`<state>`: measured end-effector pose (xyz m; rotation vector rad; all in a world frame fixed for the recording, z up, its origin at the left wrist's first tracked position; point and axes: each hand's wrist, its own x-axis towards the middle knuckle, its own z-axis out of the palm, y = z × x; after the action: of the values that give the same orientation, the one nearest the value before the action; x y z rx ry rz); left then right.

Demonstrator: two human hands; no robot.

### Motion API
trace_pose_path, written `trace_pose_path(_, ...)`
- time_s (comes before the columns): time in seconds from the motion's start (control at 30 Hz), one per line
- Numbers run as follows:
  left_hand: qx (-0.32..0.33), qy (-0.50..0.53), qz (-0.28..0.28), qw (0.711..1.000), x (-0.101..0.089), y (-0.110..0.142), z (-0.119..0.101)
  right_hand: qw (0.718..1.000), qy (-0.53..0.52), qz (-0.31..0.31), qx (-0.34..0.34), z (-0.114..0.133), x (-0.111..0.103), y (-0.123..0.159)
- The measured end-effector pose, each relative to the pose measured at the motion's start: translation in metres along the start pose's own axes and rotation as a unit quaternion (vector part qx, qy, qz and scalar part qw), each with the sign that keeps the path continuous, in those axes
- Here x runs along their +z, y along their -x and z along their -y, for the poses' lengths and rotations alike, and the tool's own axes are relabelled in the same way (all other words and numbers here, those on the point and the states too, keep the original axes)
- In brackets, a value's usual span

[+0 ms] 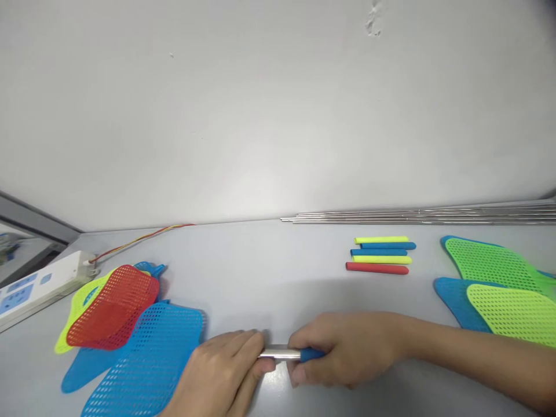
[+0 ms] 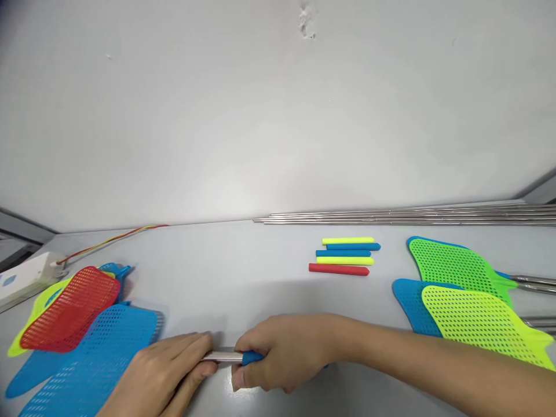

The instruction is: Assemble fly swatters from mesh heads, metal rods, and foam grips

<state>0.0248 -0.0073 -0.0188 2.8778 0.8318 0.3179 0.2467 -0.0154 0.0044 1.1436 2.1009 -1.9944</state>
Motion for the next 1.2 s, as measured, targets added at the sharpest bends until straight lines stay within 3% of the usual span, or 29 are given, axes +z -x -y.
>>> trace_pose_path(0.8,-0.035,0.032,0.054,0.997,-0.0035,-0.0010,-0.0021,0.998,-0.058,0.006,0.024,-0.0057,-0.0006,-0.0020)
trace_pose_path(1.2,-0.044,0.042,0.071,0.996,-0.0050,-0.0037,-0.0017,0.994,-0.106,0.019,0.005,-0.0068,-0.0011,-0.0004)
